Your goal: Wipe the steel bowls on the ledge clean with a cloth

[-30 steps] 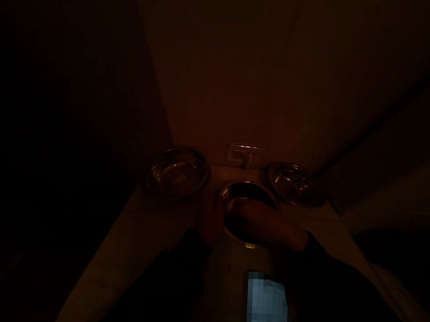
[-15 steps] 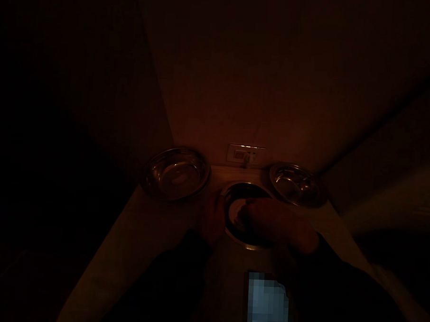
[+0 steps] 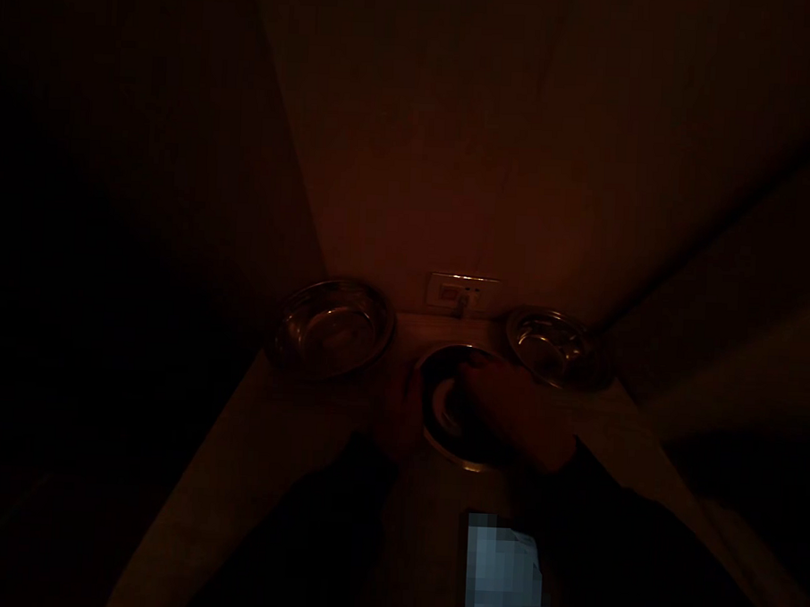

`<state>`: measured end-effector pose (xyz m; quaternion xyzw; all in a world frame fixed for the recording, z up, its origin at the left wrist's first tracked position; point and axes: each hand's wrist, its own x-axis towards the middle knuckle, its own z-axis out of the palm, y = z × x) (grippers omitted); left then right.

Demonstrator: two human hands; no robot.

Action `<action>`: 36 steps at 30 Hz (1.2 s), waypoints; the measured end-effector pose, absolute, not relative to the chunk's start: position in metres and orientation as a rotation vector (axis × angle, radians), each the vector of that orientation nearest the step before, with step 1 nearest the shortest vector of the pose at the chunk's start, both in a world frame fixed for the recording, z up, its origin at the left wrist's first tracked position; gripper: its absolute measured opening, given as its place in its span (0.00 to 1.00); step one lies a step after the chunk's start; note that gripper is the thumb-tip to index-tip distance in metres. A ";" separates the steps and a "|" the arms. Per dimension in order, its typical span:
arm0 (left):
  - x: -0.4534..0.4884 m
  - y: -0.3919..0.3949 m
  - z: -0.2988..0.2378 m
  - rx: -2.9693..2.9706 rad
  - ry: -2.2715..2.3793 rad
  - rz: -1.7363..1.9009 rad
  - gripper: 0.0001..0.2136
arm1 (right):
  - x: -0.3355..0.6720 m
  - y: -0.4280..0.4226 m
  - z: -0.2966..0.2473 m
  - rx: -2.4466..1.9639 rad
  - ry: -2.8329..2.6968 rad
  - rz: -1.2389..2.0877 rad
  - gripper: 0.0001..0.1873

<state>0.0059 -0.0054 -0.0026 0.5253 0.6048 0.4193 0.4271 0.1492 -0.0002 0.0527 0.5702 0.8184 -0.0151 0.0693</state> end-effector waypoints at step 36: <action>0.008 -0.007 0.000 1.349 1.566 1.030 0.19 | 0.140 0.002 0.042 1.439 2.745 -0.269 0.14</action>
